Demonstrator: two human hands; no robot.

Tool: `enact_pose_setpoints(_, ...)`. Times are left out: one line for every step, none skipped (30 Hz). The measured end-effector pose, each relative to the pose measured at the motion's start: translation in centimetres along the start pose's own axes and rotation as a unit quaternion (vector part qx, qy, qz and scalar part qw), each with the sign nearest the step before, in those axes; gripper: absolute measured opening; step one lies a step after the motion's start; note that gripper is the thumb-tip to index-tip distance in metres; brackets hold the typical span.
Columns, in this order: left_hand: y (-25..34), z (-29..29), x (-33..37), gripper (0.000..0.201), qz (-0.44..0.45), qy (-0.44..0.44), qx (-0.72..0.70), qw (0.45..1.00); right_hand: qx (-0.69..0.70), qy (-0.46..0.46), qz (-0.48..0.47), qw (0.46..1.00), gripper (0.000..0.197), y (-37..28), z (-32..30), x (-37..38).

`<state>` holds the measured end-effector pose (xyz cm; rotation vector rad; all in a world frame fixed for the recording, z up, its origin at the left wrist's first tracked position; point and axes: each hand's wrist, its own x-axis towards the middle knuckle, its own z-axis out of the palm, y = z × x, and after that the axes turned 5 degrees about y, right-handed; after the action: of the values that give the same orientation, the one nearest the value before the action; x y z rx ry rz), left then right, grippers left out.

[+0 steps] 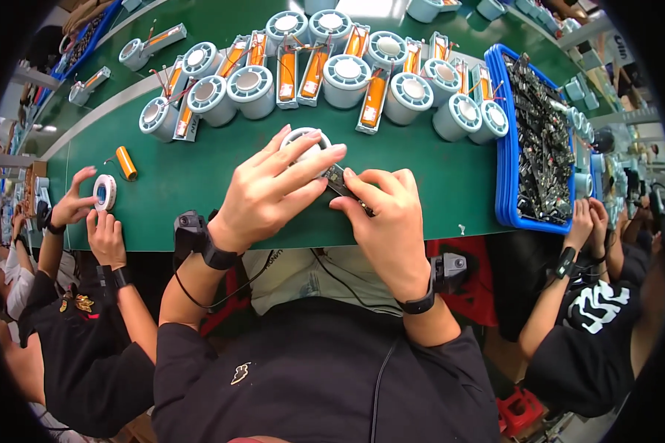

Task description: The person picks up a circuit board and a fan housing, connects the battery and motor wires to the board, and presses the board into the housing. They then snap a plastic cover onto the housing and place the assembled unit on the table.

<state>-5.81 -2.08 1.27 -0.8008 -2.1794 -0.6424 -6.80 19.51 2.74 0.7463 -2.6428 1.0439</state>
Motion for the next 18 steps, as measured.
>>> enact_pose_setpoints(0.0,0.2,0.1,0.009,0.007,-0.008,0.008,1.000,-0.005,-0.004,-0.005,1.000,0.039,0.2,-0.1,0.1)
enact_pose_setpoints(0.0,0.4,0.1,0.009,0.013,-0.016,0.016,1.000,0.005,-0.018,-0.016,1.000,0.038,0.5,-0.3,0.3)
enact_pose_setpoints(-0.1,0.7,0.2,0.009,0.012,-0.010,0.014,1.000,0.014,-0.031,-0.024,0.999,0.038,1.0,-0.5,0.4)
enact_pose_setpoints(-0.1,0.9,0.2,0.010,0.005,-0.003,0.031,1.000,0.022,-0.043,-0.032,0.998,0.038,1.5,-0.7,0.5)
enact_pose_setpoints(0.3,0.9,0.0,0.010,-0.007,0.000,0.049,0.999,0.019,-0.049,-0.034,0.998,0.038,2.0,-0.8,0.5)
enact_pose_setpoints(0.5,0.9,0.0,0.011,-0.020,0.003,0.068,0.998,0.110,-0.075,0.023,0.991,0.036,2.5,-0.9,0.6)
enact_pose_setpoints(0.8,0.7,0.2,0.011,-0.026,0.006,0.067,0.997,0.200,-0.099,0.080,0.972,0.034,3.1,-0.8,0.8)
enact_pose_setpoints(1.2,0.2,0.8,0.010,-0.041,-0.018,0.073,0.996,0.287,-0.123,0.136,0.940,0.032,3.6,-0.9,0.9)
enact_pose_setpoints(1.5,-0.4,1.4,0.010,-0.056,-0.041,0.080,0.994,0.286,-0.130,0.133,0.940,0.032,3.9,-1.0,0.8)
enact_pose_setpoints(1.6,-0.9,1.9,0.010,-0.067,-0.065,0.092,0.991,0.294,-0.129,0.155,0.934,0.032,3.9,-0.9,0.8)
enact_pose_setpoints(1.5,-0.8,1.9,0.010,-0.069,-0.062,0.102,0.990,0.303,-0.127,0.175,0.928,0.031,3.8,-1.0,0.8)
enact_pose_setpoints(1.2,-0.3,1.7,0.009,-0.062,-0.083,0.058,0.993,0.313,-0.123,0.193,0.922,0.031,3.7,-1.1,0.6)
enact_pose_setpoints(0.3,0.1,1.7,0.009,-0.047,-0.100,0.022,0.994,0.319,-0.121,0.172,0.924,0.031,3.7,-0.8,0.8)
enact_pose_setpoints(-0.7,-0.1,1.9,0.010,-0.032,-0.119,-0.009,0.992,0.324,-0.119,0.170,0.923,0.030,3.8,-0.4,0.6)
enact_pose_setpoints(-1.1,-0.3,2.2,0.010,-0.021,-0.114,0.012,0.993,0.327,-0.113,0.171,0.923,0.030,4.2,-0.2,0.2)
enact_pose_setpoints(-0.9,-0.5,2.4,0.009,-0.003,-0.120,0.019,0.993,0.334,-0.107,0.149,0.925,0.030,4.4,0.2,-0.3)
enact_pose_setpoints(-0.6,-0.7,2.4,0.008,0.015,-0.130,0.027,0.991,0.352,-0.037,0.138,0.925,0.028,4.8,1.0,-1.2)
enact_pose_setpoints(-0.7,-1.2,3.1,0.007,0.033,-0.141,0.032,0.989,0.369,0.032,0.130,0.920,0.026,5.0,1.4,-1.5)
